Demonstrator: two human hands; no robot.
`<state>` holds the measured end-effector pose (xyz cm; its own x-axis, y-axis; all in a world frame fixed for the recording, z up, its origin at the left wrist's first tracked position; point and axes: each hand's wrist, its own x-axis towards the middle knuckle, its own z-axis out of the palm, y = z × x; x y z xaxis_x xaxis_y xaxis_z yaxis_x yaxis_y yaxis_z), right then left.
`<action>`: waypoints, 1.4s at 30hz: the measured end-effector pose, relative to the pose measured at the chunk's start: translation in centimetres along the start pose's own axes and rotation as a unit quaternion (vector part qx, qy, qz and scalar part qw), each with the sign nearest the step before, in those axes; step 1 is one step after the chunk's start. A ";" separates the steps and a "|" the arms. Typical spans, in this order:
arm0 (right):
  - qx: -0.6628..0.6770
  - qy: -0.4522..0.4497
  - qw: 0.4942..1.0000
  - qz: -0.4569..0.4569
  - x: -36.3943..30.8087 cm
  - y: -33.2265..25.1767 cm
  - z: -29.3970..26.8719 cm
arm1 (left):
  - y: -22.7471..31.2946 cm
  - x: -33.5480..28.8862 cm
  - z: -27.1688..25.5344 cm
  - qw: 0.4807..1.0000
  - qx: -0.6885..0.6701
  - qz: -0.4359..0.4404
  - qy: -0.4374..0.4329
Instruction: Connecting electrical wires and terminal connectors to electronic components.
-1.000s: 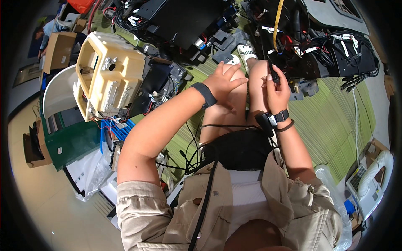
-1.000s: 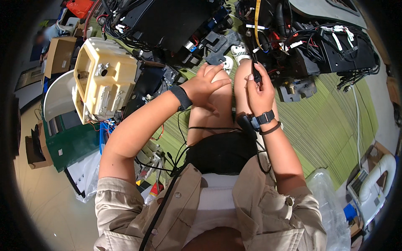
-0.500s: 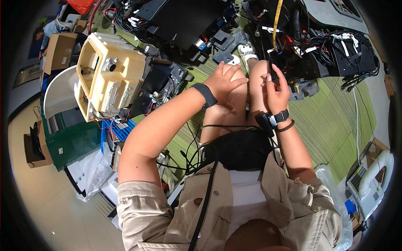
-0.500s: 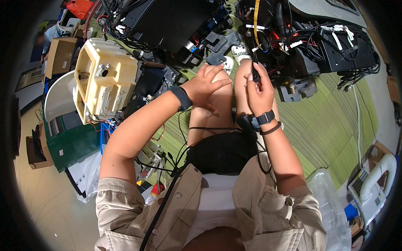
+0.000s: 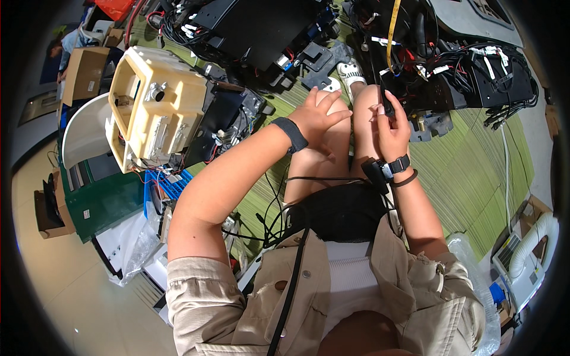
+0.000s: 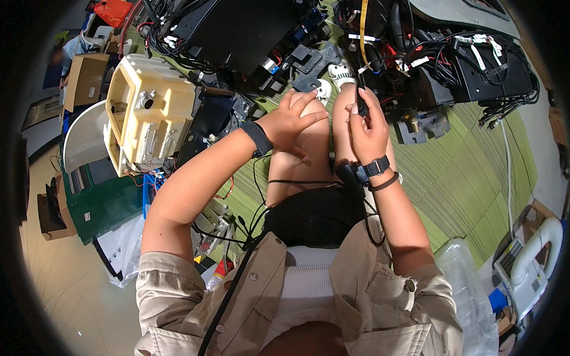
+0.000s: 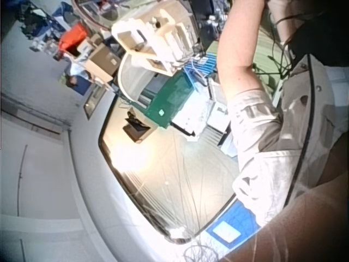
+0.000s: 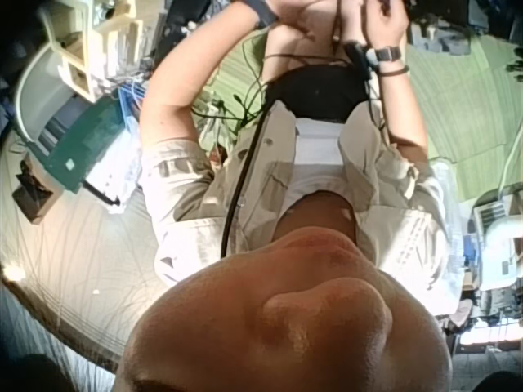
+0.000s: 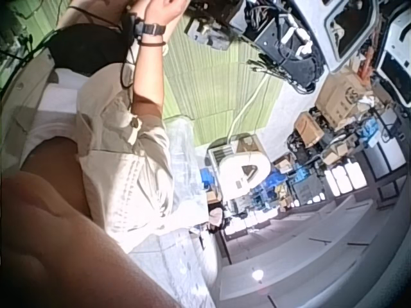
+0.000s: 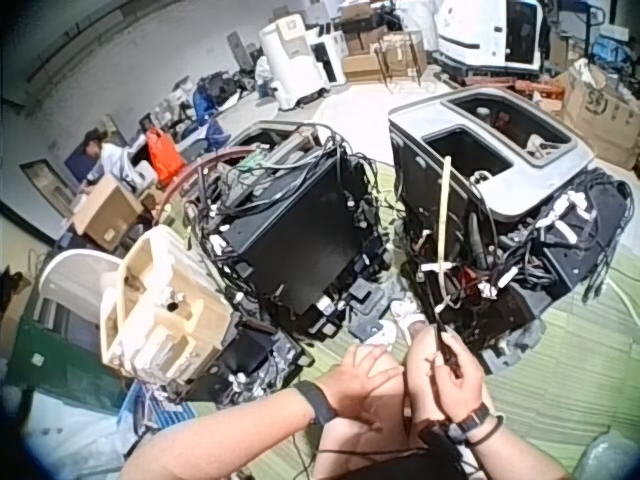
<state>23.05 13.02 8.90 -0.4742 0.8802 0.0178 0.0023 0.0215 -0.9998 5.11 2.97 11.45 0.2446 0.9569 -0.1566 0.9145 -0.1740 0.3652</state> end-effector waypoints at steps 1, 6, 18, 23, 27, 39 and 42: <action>0.000 -0.001 1.000 0.003 0.0 0.0 0.0 | 0.0 0.0 0.0 1.000 -0.003 0.004 0.005; 0.001 0.001 1.000 -0.007 0.0 0.3 -0.1 | 0.0 0.1 -0.1 1.000 -0.002 0.007 0.002; -0.012 0.000 1.000 -0.005 0.1 0.5 -0.2 | 0.1 0.0 -0.2 1.000 0.004 0.002 0.003; -0.006 -0.004 1.000 -0.020 0.1 0.6 -0.1 | 0.0 0.0 -0.1 1.000 0.006 -0.002 -0.001; 0.008 0.000 1.000 -0.001 0.0 0.1 0.0 | 0.1 0.0 -0.1 1.000 0.007 -0.011 -0.009; -0.017 0.010 1.000 -0.007 0.0 0.8 -0.1 | 0.1 0.0 -0.1 1.000 0.002 -0.004 -0.005; -0.004 0.002 1.000 0.003 0.0 0.6 -0.2 | 0.1 0.1 0.0 1.000 0.000 -0.005 -0.005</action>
<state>23.17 13.14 8.26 -0.4712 0.8819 0.0124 0.0128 0.0209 -0.9997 5.18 3.07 11.50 0.2389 0.9563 -0.1684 0.9169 -0.1651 0.3633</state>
